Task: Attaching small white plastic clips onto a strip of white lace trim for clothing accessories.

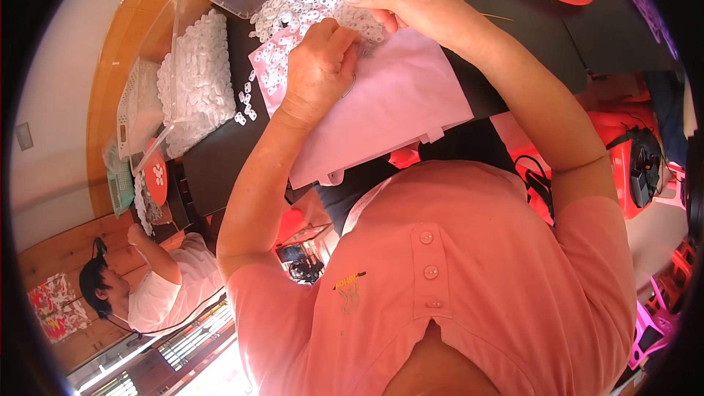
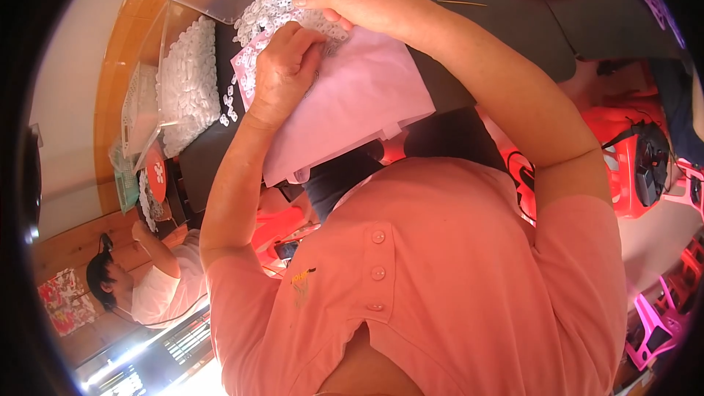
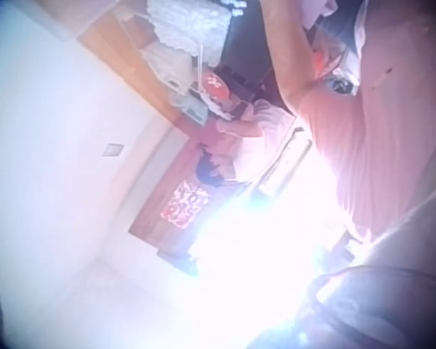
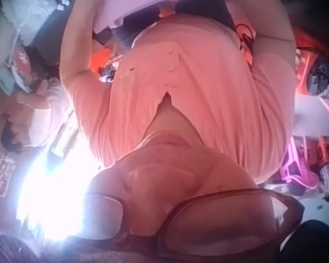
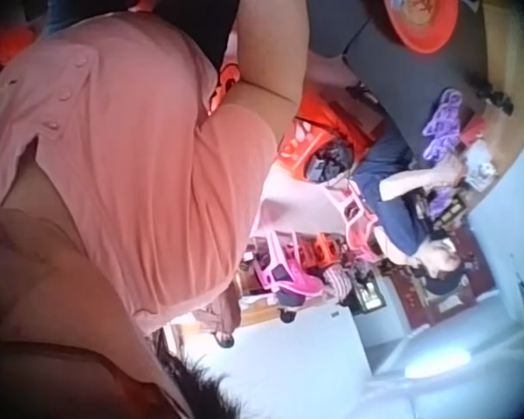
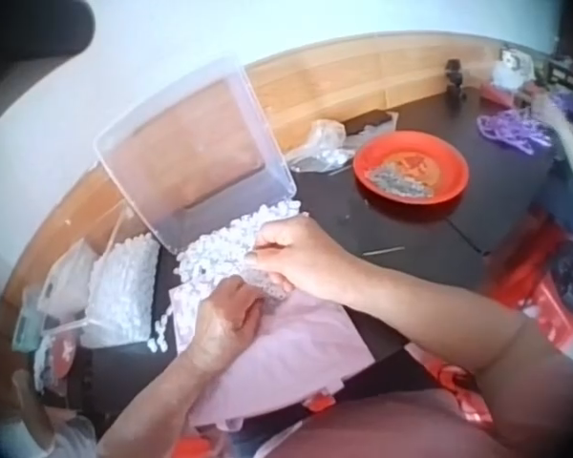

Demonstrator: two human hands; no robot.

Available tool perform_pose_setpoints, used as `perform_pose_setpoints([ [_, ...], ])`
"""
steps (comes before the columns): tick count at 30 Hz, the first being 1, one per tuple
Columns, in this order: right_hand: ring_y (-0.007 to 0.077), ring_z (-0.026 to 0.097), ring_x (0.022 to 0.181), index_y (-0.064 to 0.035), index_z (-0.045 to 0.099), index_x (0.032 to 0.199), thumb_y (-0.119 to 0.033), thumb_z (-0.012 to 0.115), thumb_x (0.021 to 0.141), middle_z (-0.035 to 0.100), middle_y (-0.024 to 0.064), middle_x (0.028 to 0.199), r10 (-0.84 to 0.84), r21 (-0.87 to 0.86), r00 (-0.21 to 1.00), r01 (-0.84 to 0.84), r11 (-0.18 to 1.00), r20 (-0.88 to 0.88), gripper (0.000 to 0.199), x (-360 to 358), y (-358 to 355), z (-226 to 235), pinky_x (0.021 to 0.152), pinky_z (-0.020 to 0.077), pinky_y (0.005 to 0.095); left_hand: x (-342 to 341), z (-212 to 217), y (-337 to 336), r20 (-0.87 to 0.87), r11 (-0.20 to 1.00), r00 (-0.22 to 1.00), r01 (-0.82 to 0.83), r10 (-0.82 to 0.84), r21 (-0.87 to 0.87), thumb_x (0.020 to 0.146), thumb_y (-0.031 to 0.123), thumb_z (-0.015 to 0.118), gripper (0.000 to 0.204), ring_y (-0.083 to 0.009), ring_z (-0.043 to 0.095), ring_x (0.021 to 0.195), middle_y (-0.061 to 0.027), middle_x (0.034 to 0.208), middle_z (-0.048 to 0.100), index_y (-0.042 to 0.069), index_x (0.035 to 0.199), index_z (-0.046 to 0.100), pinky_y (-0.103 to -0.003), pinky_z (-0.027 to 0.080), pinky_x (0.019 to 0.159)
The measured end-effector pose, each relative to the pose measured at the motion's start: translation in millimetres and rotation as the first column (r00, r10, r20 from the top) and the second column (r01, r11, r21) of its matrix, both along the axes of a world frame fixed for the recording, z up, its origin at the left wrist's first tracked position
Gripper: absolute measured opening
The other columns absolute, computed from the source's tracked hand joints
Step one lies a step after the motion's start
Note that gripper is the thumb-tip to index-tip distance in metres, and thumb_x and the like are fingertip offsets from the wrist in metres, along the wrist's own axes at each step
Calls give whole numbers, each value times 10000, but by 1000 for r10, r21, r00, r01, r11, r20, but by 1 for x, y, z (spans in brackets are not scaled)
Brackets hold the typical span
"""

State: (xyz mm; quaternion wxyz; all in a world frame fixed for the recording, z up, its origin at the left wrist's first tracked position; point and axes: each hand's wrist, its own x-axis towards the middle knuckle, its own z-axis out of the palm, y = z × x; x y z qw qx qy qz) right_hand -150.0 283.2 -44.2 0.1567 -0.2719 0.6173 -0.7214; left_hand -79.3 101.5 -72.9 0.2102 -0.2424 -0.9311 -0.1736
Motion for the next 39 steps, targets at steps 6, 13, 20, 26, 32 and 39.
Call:
perform_pose_setpoints([
  [6,93,491,468,9,591,730,-90,637,889,541,37,576,-29,47,999,30,998,-21,193,0,0,2,432,378,253,1,-1,-8,121,996,993,-7,-4,89,770,60,674,110,-269,608,763,-72,828,571,92,870,640,-378,510,604],
  [13,93,488,473,3,584,730,-73,626,893,534,31,576,-1,16,1000,1,1000,-1,184,0,-2,0,432,379,252,-5,1,-5,8,995,997,81,-80,-56,761,32,683,141,-275,606,746,-78,824,573,78,889,645,-376,506,615],
  [20,95,488,474,5,585,734,-74,626,895,535,32,579,6,8,1000,-6,1000,24,184,-1,-4,-2,434,383,251,-9,4,-1,-76,975,983,156,-170,-159,742,5,677,148,-287,602,754,-91,827,572,43,873,618,-382,504,621],
  [26,97,491,473,0,585,733,-80,632,893,541,35,583,0,9,1000,0,1000,13,186,0,-4,-1,434,383,252,-15,7,3,-47,953,973,213,-228,-214,722,6,672,144,-290,576,708,-98,773,538,21,821,569,-400,491,602],
  [32,104,501,470,2,585,732,-83,634,891,543,44,572,-23,33,1000,23,999,-4,186,-3,-1,-2,434,388,260,-10,1,-4,101,988,983,154,-154,14,758,11,655,122,-281,596,720,-104,779,564,25,858,585,-368,489,614],
  [39,90,499,498,-13,607,797,-144,622,903,523,13,590,-33,159,998,42,986,-54,169,1,3,4,456,364,239,-5,7,-6,168,990,976,136,-139,28,785,7,638,101,-284,600,739,-107,801,574,28,876,597,-367,488,644],
])
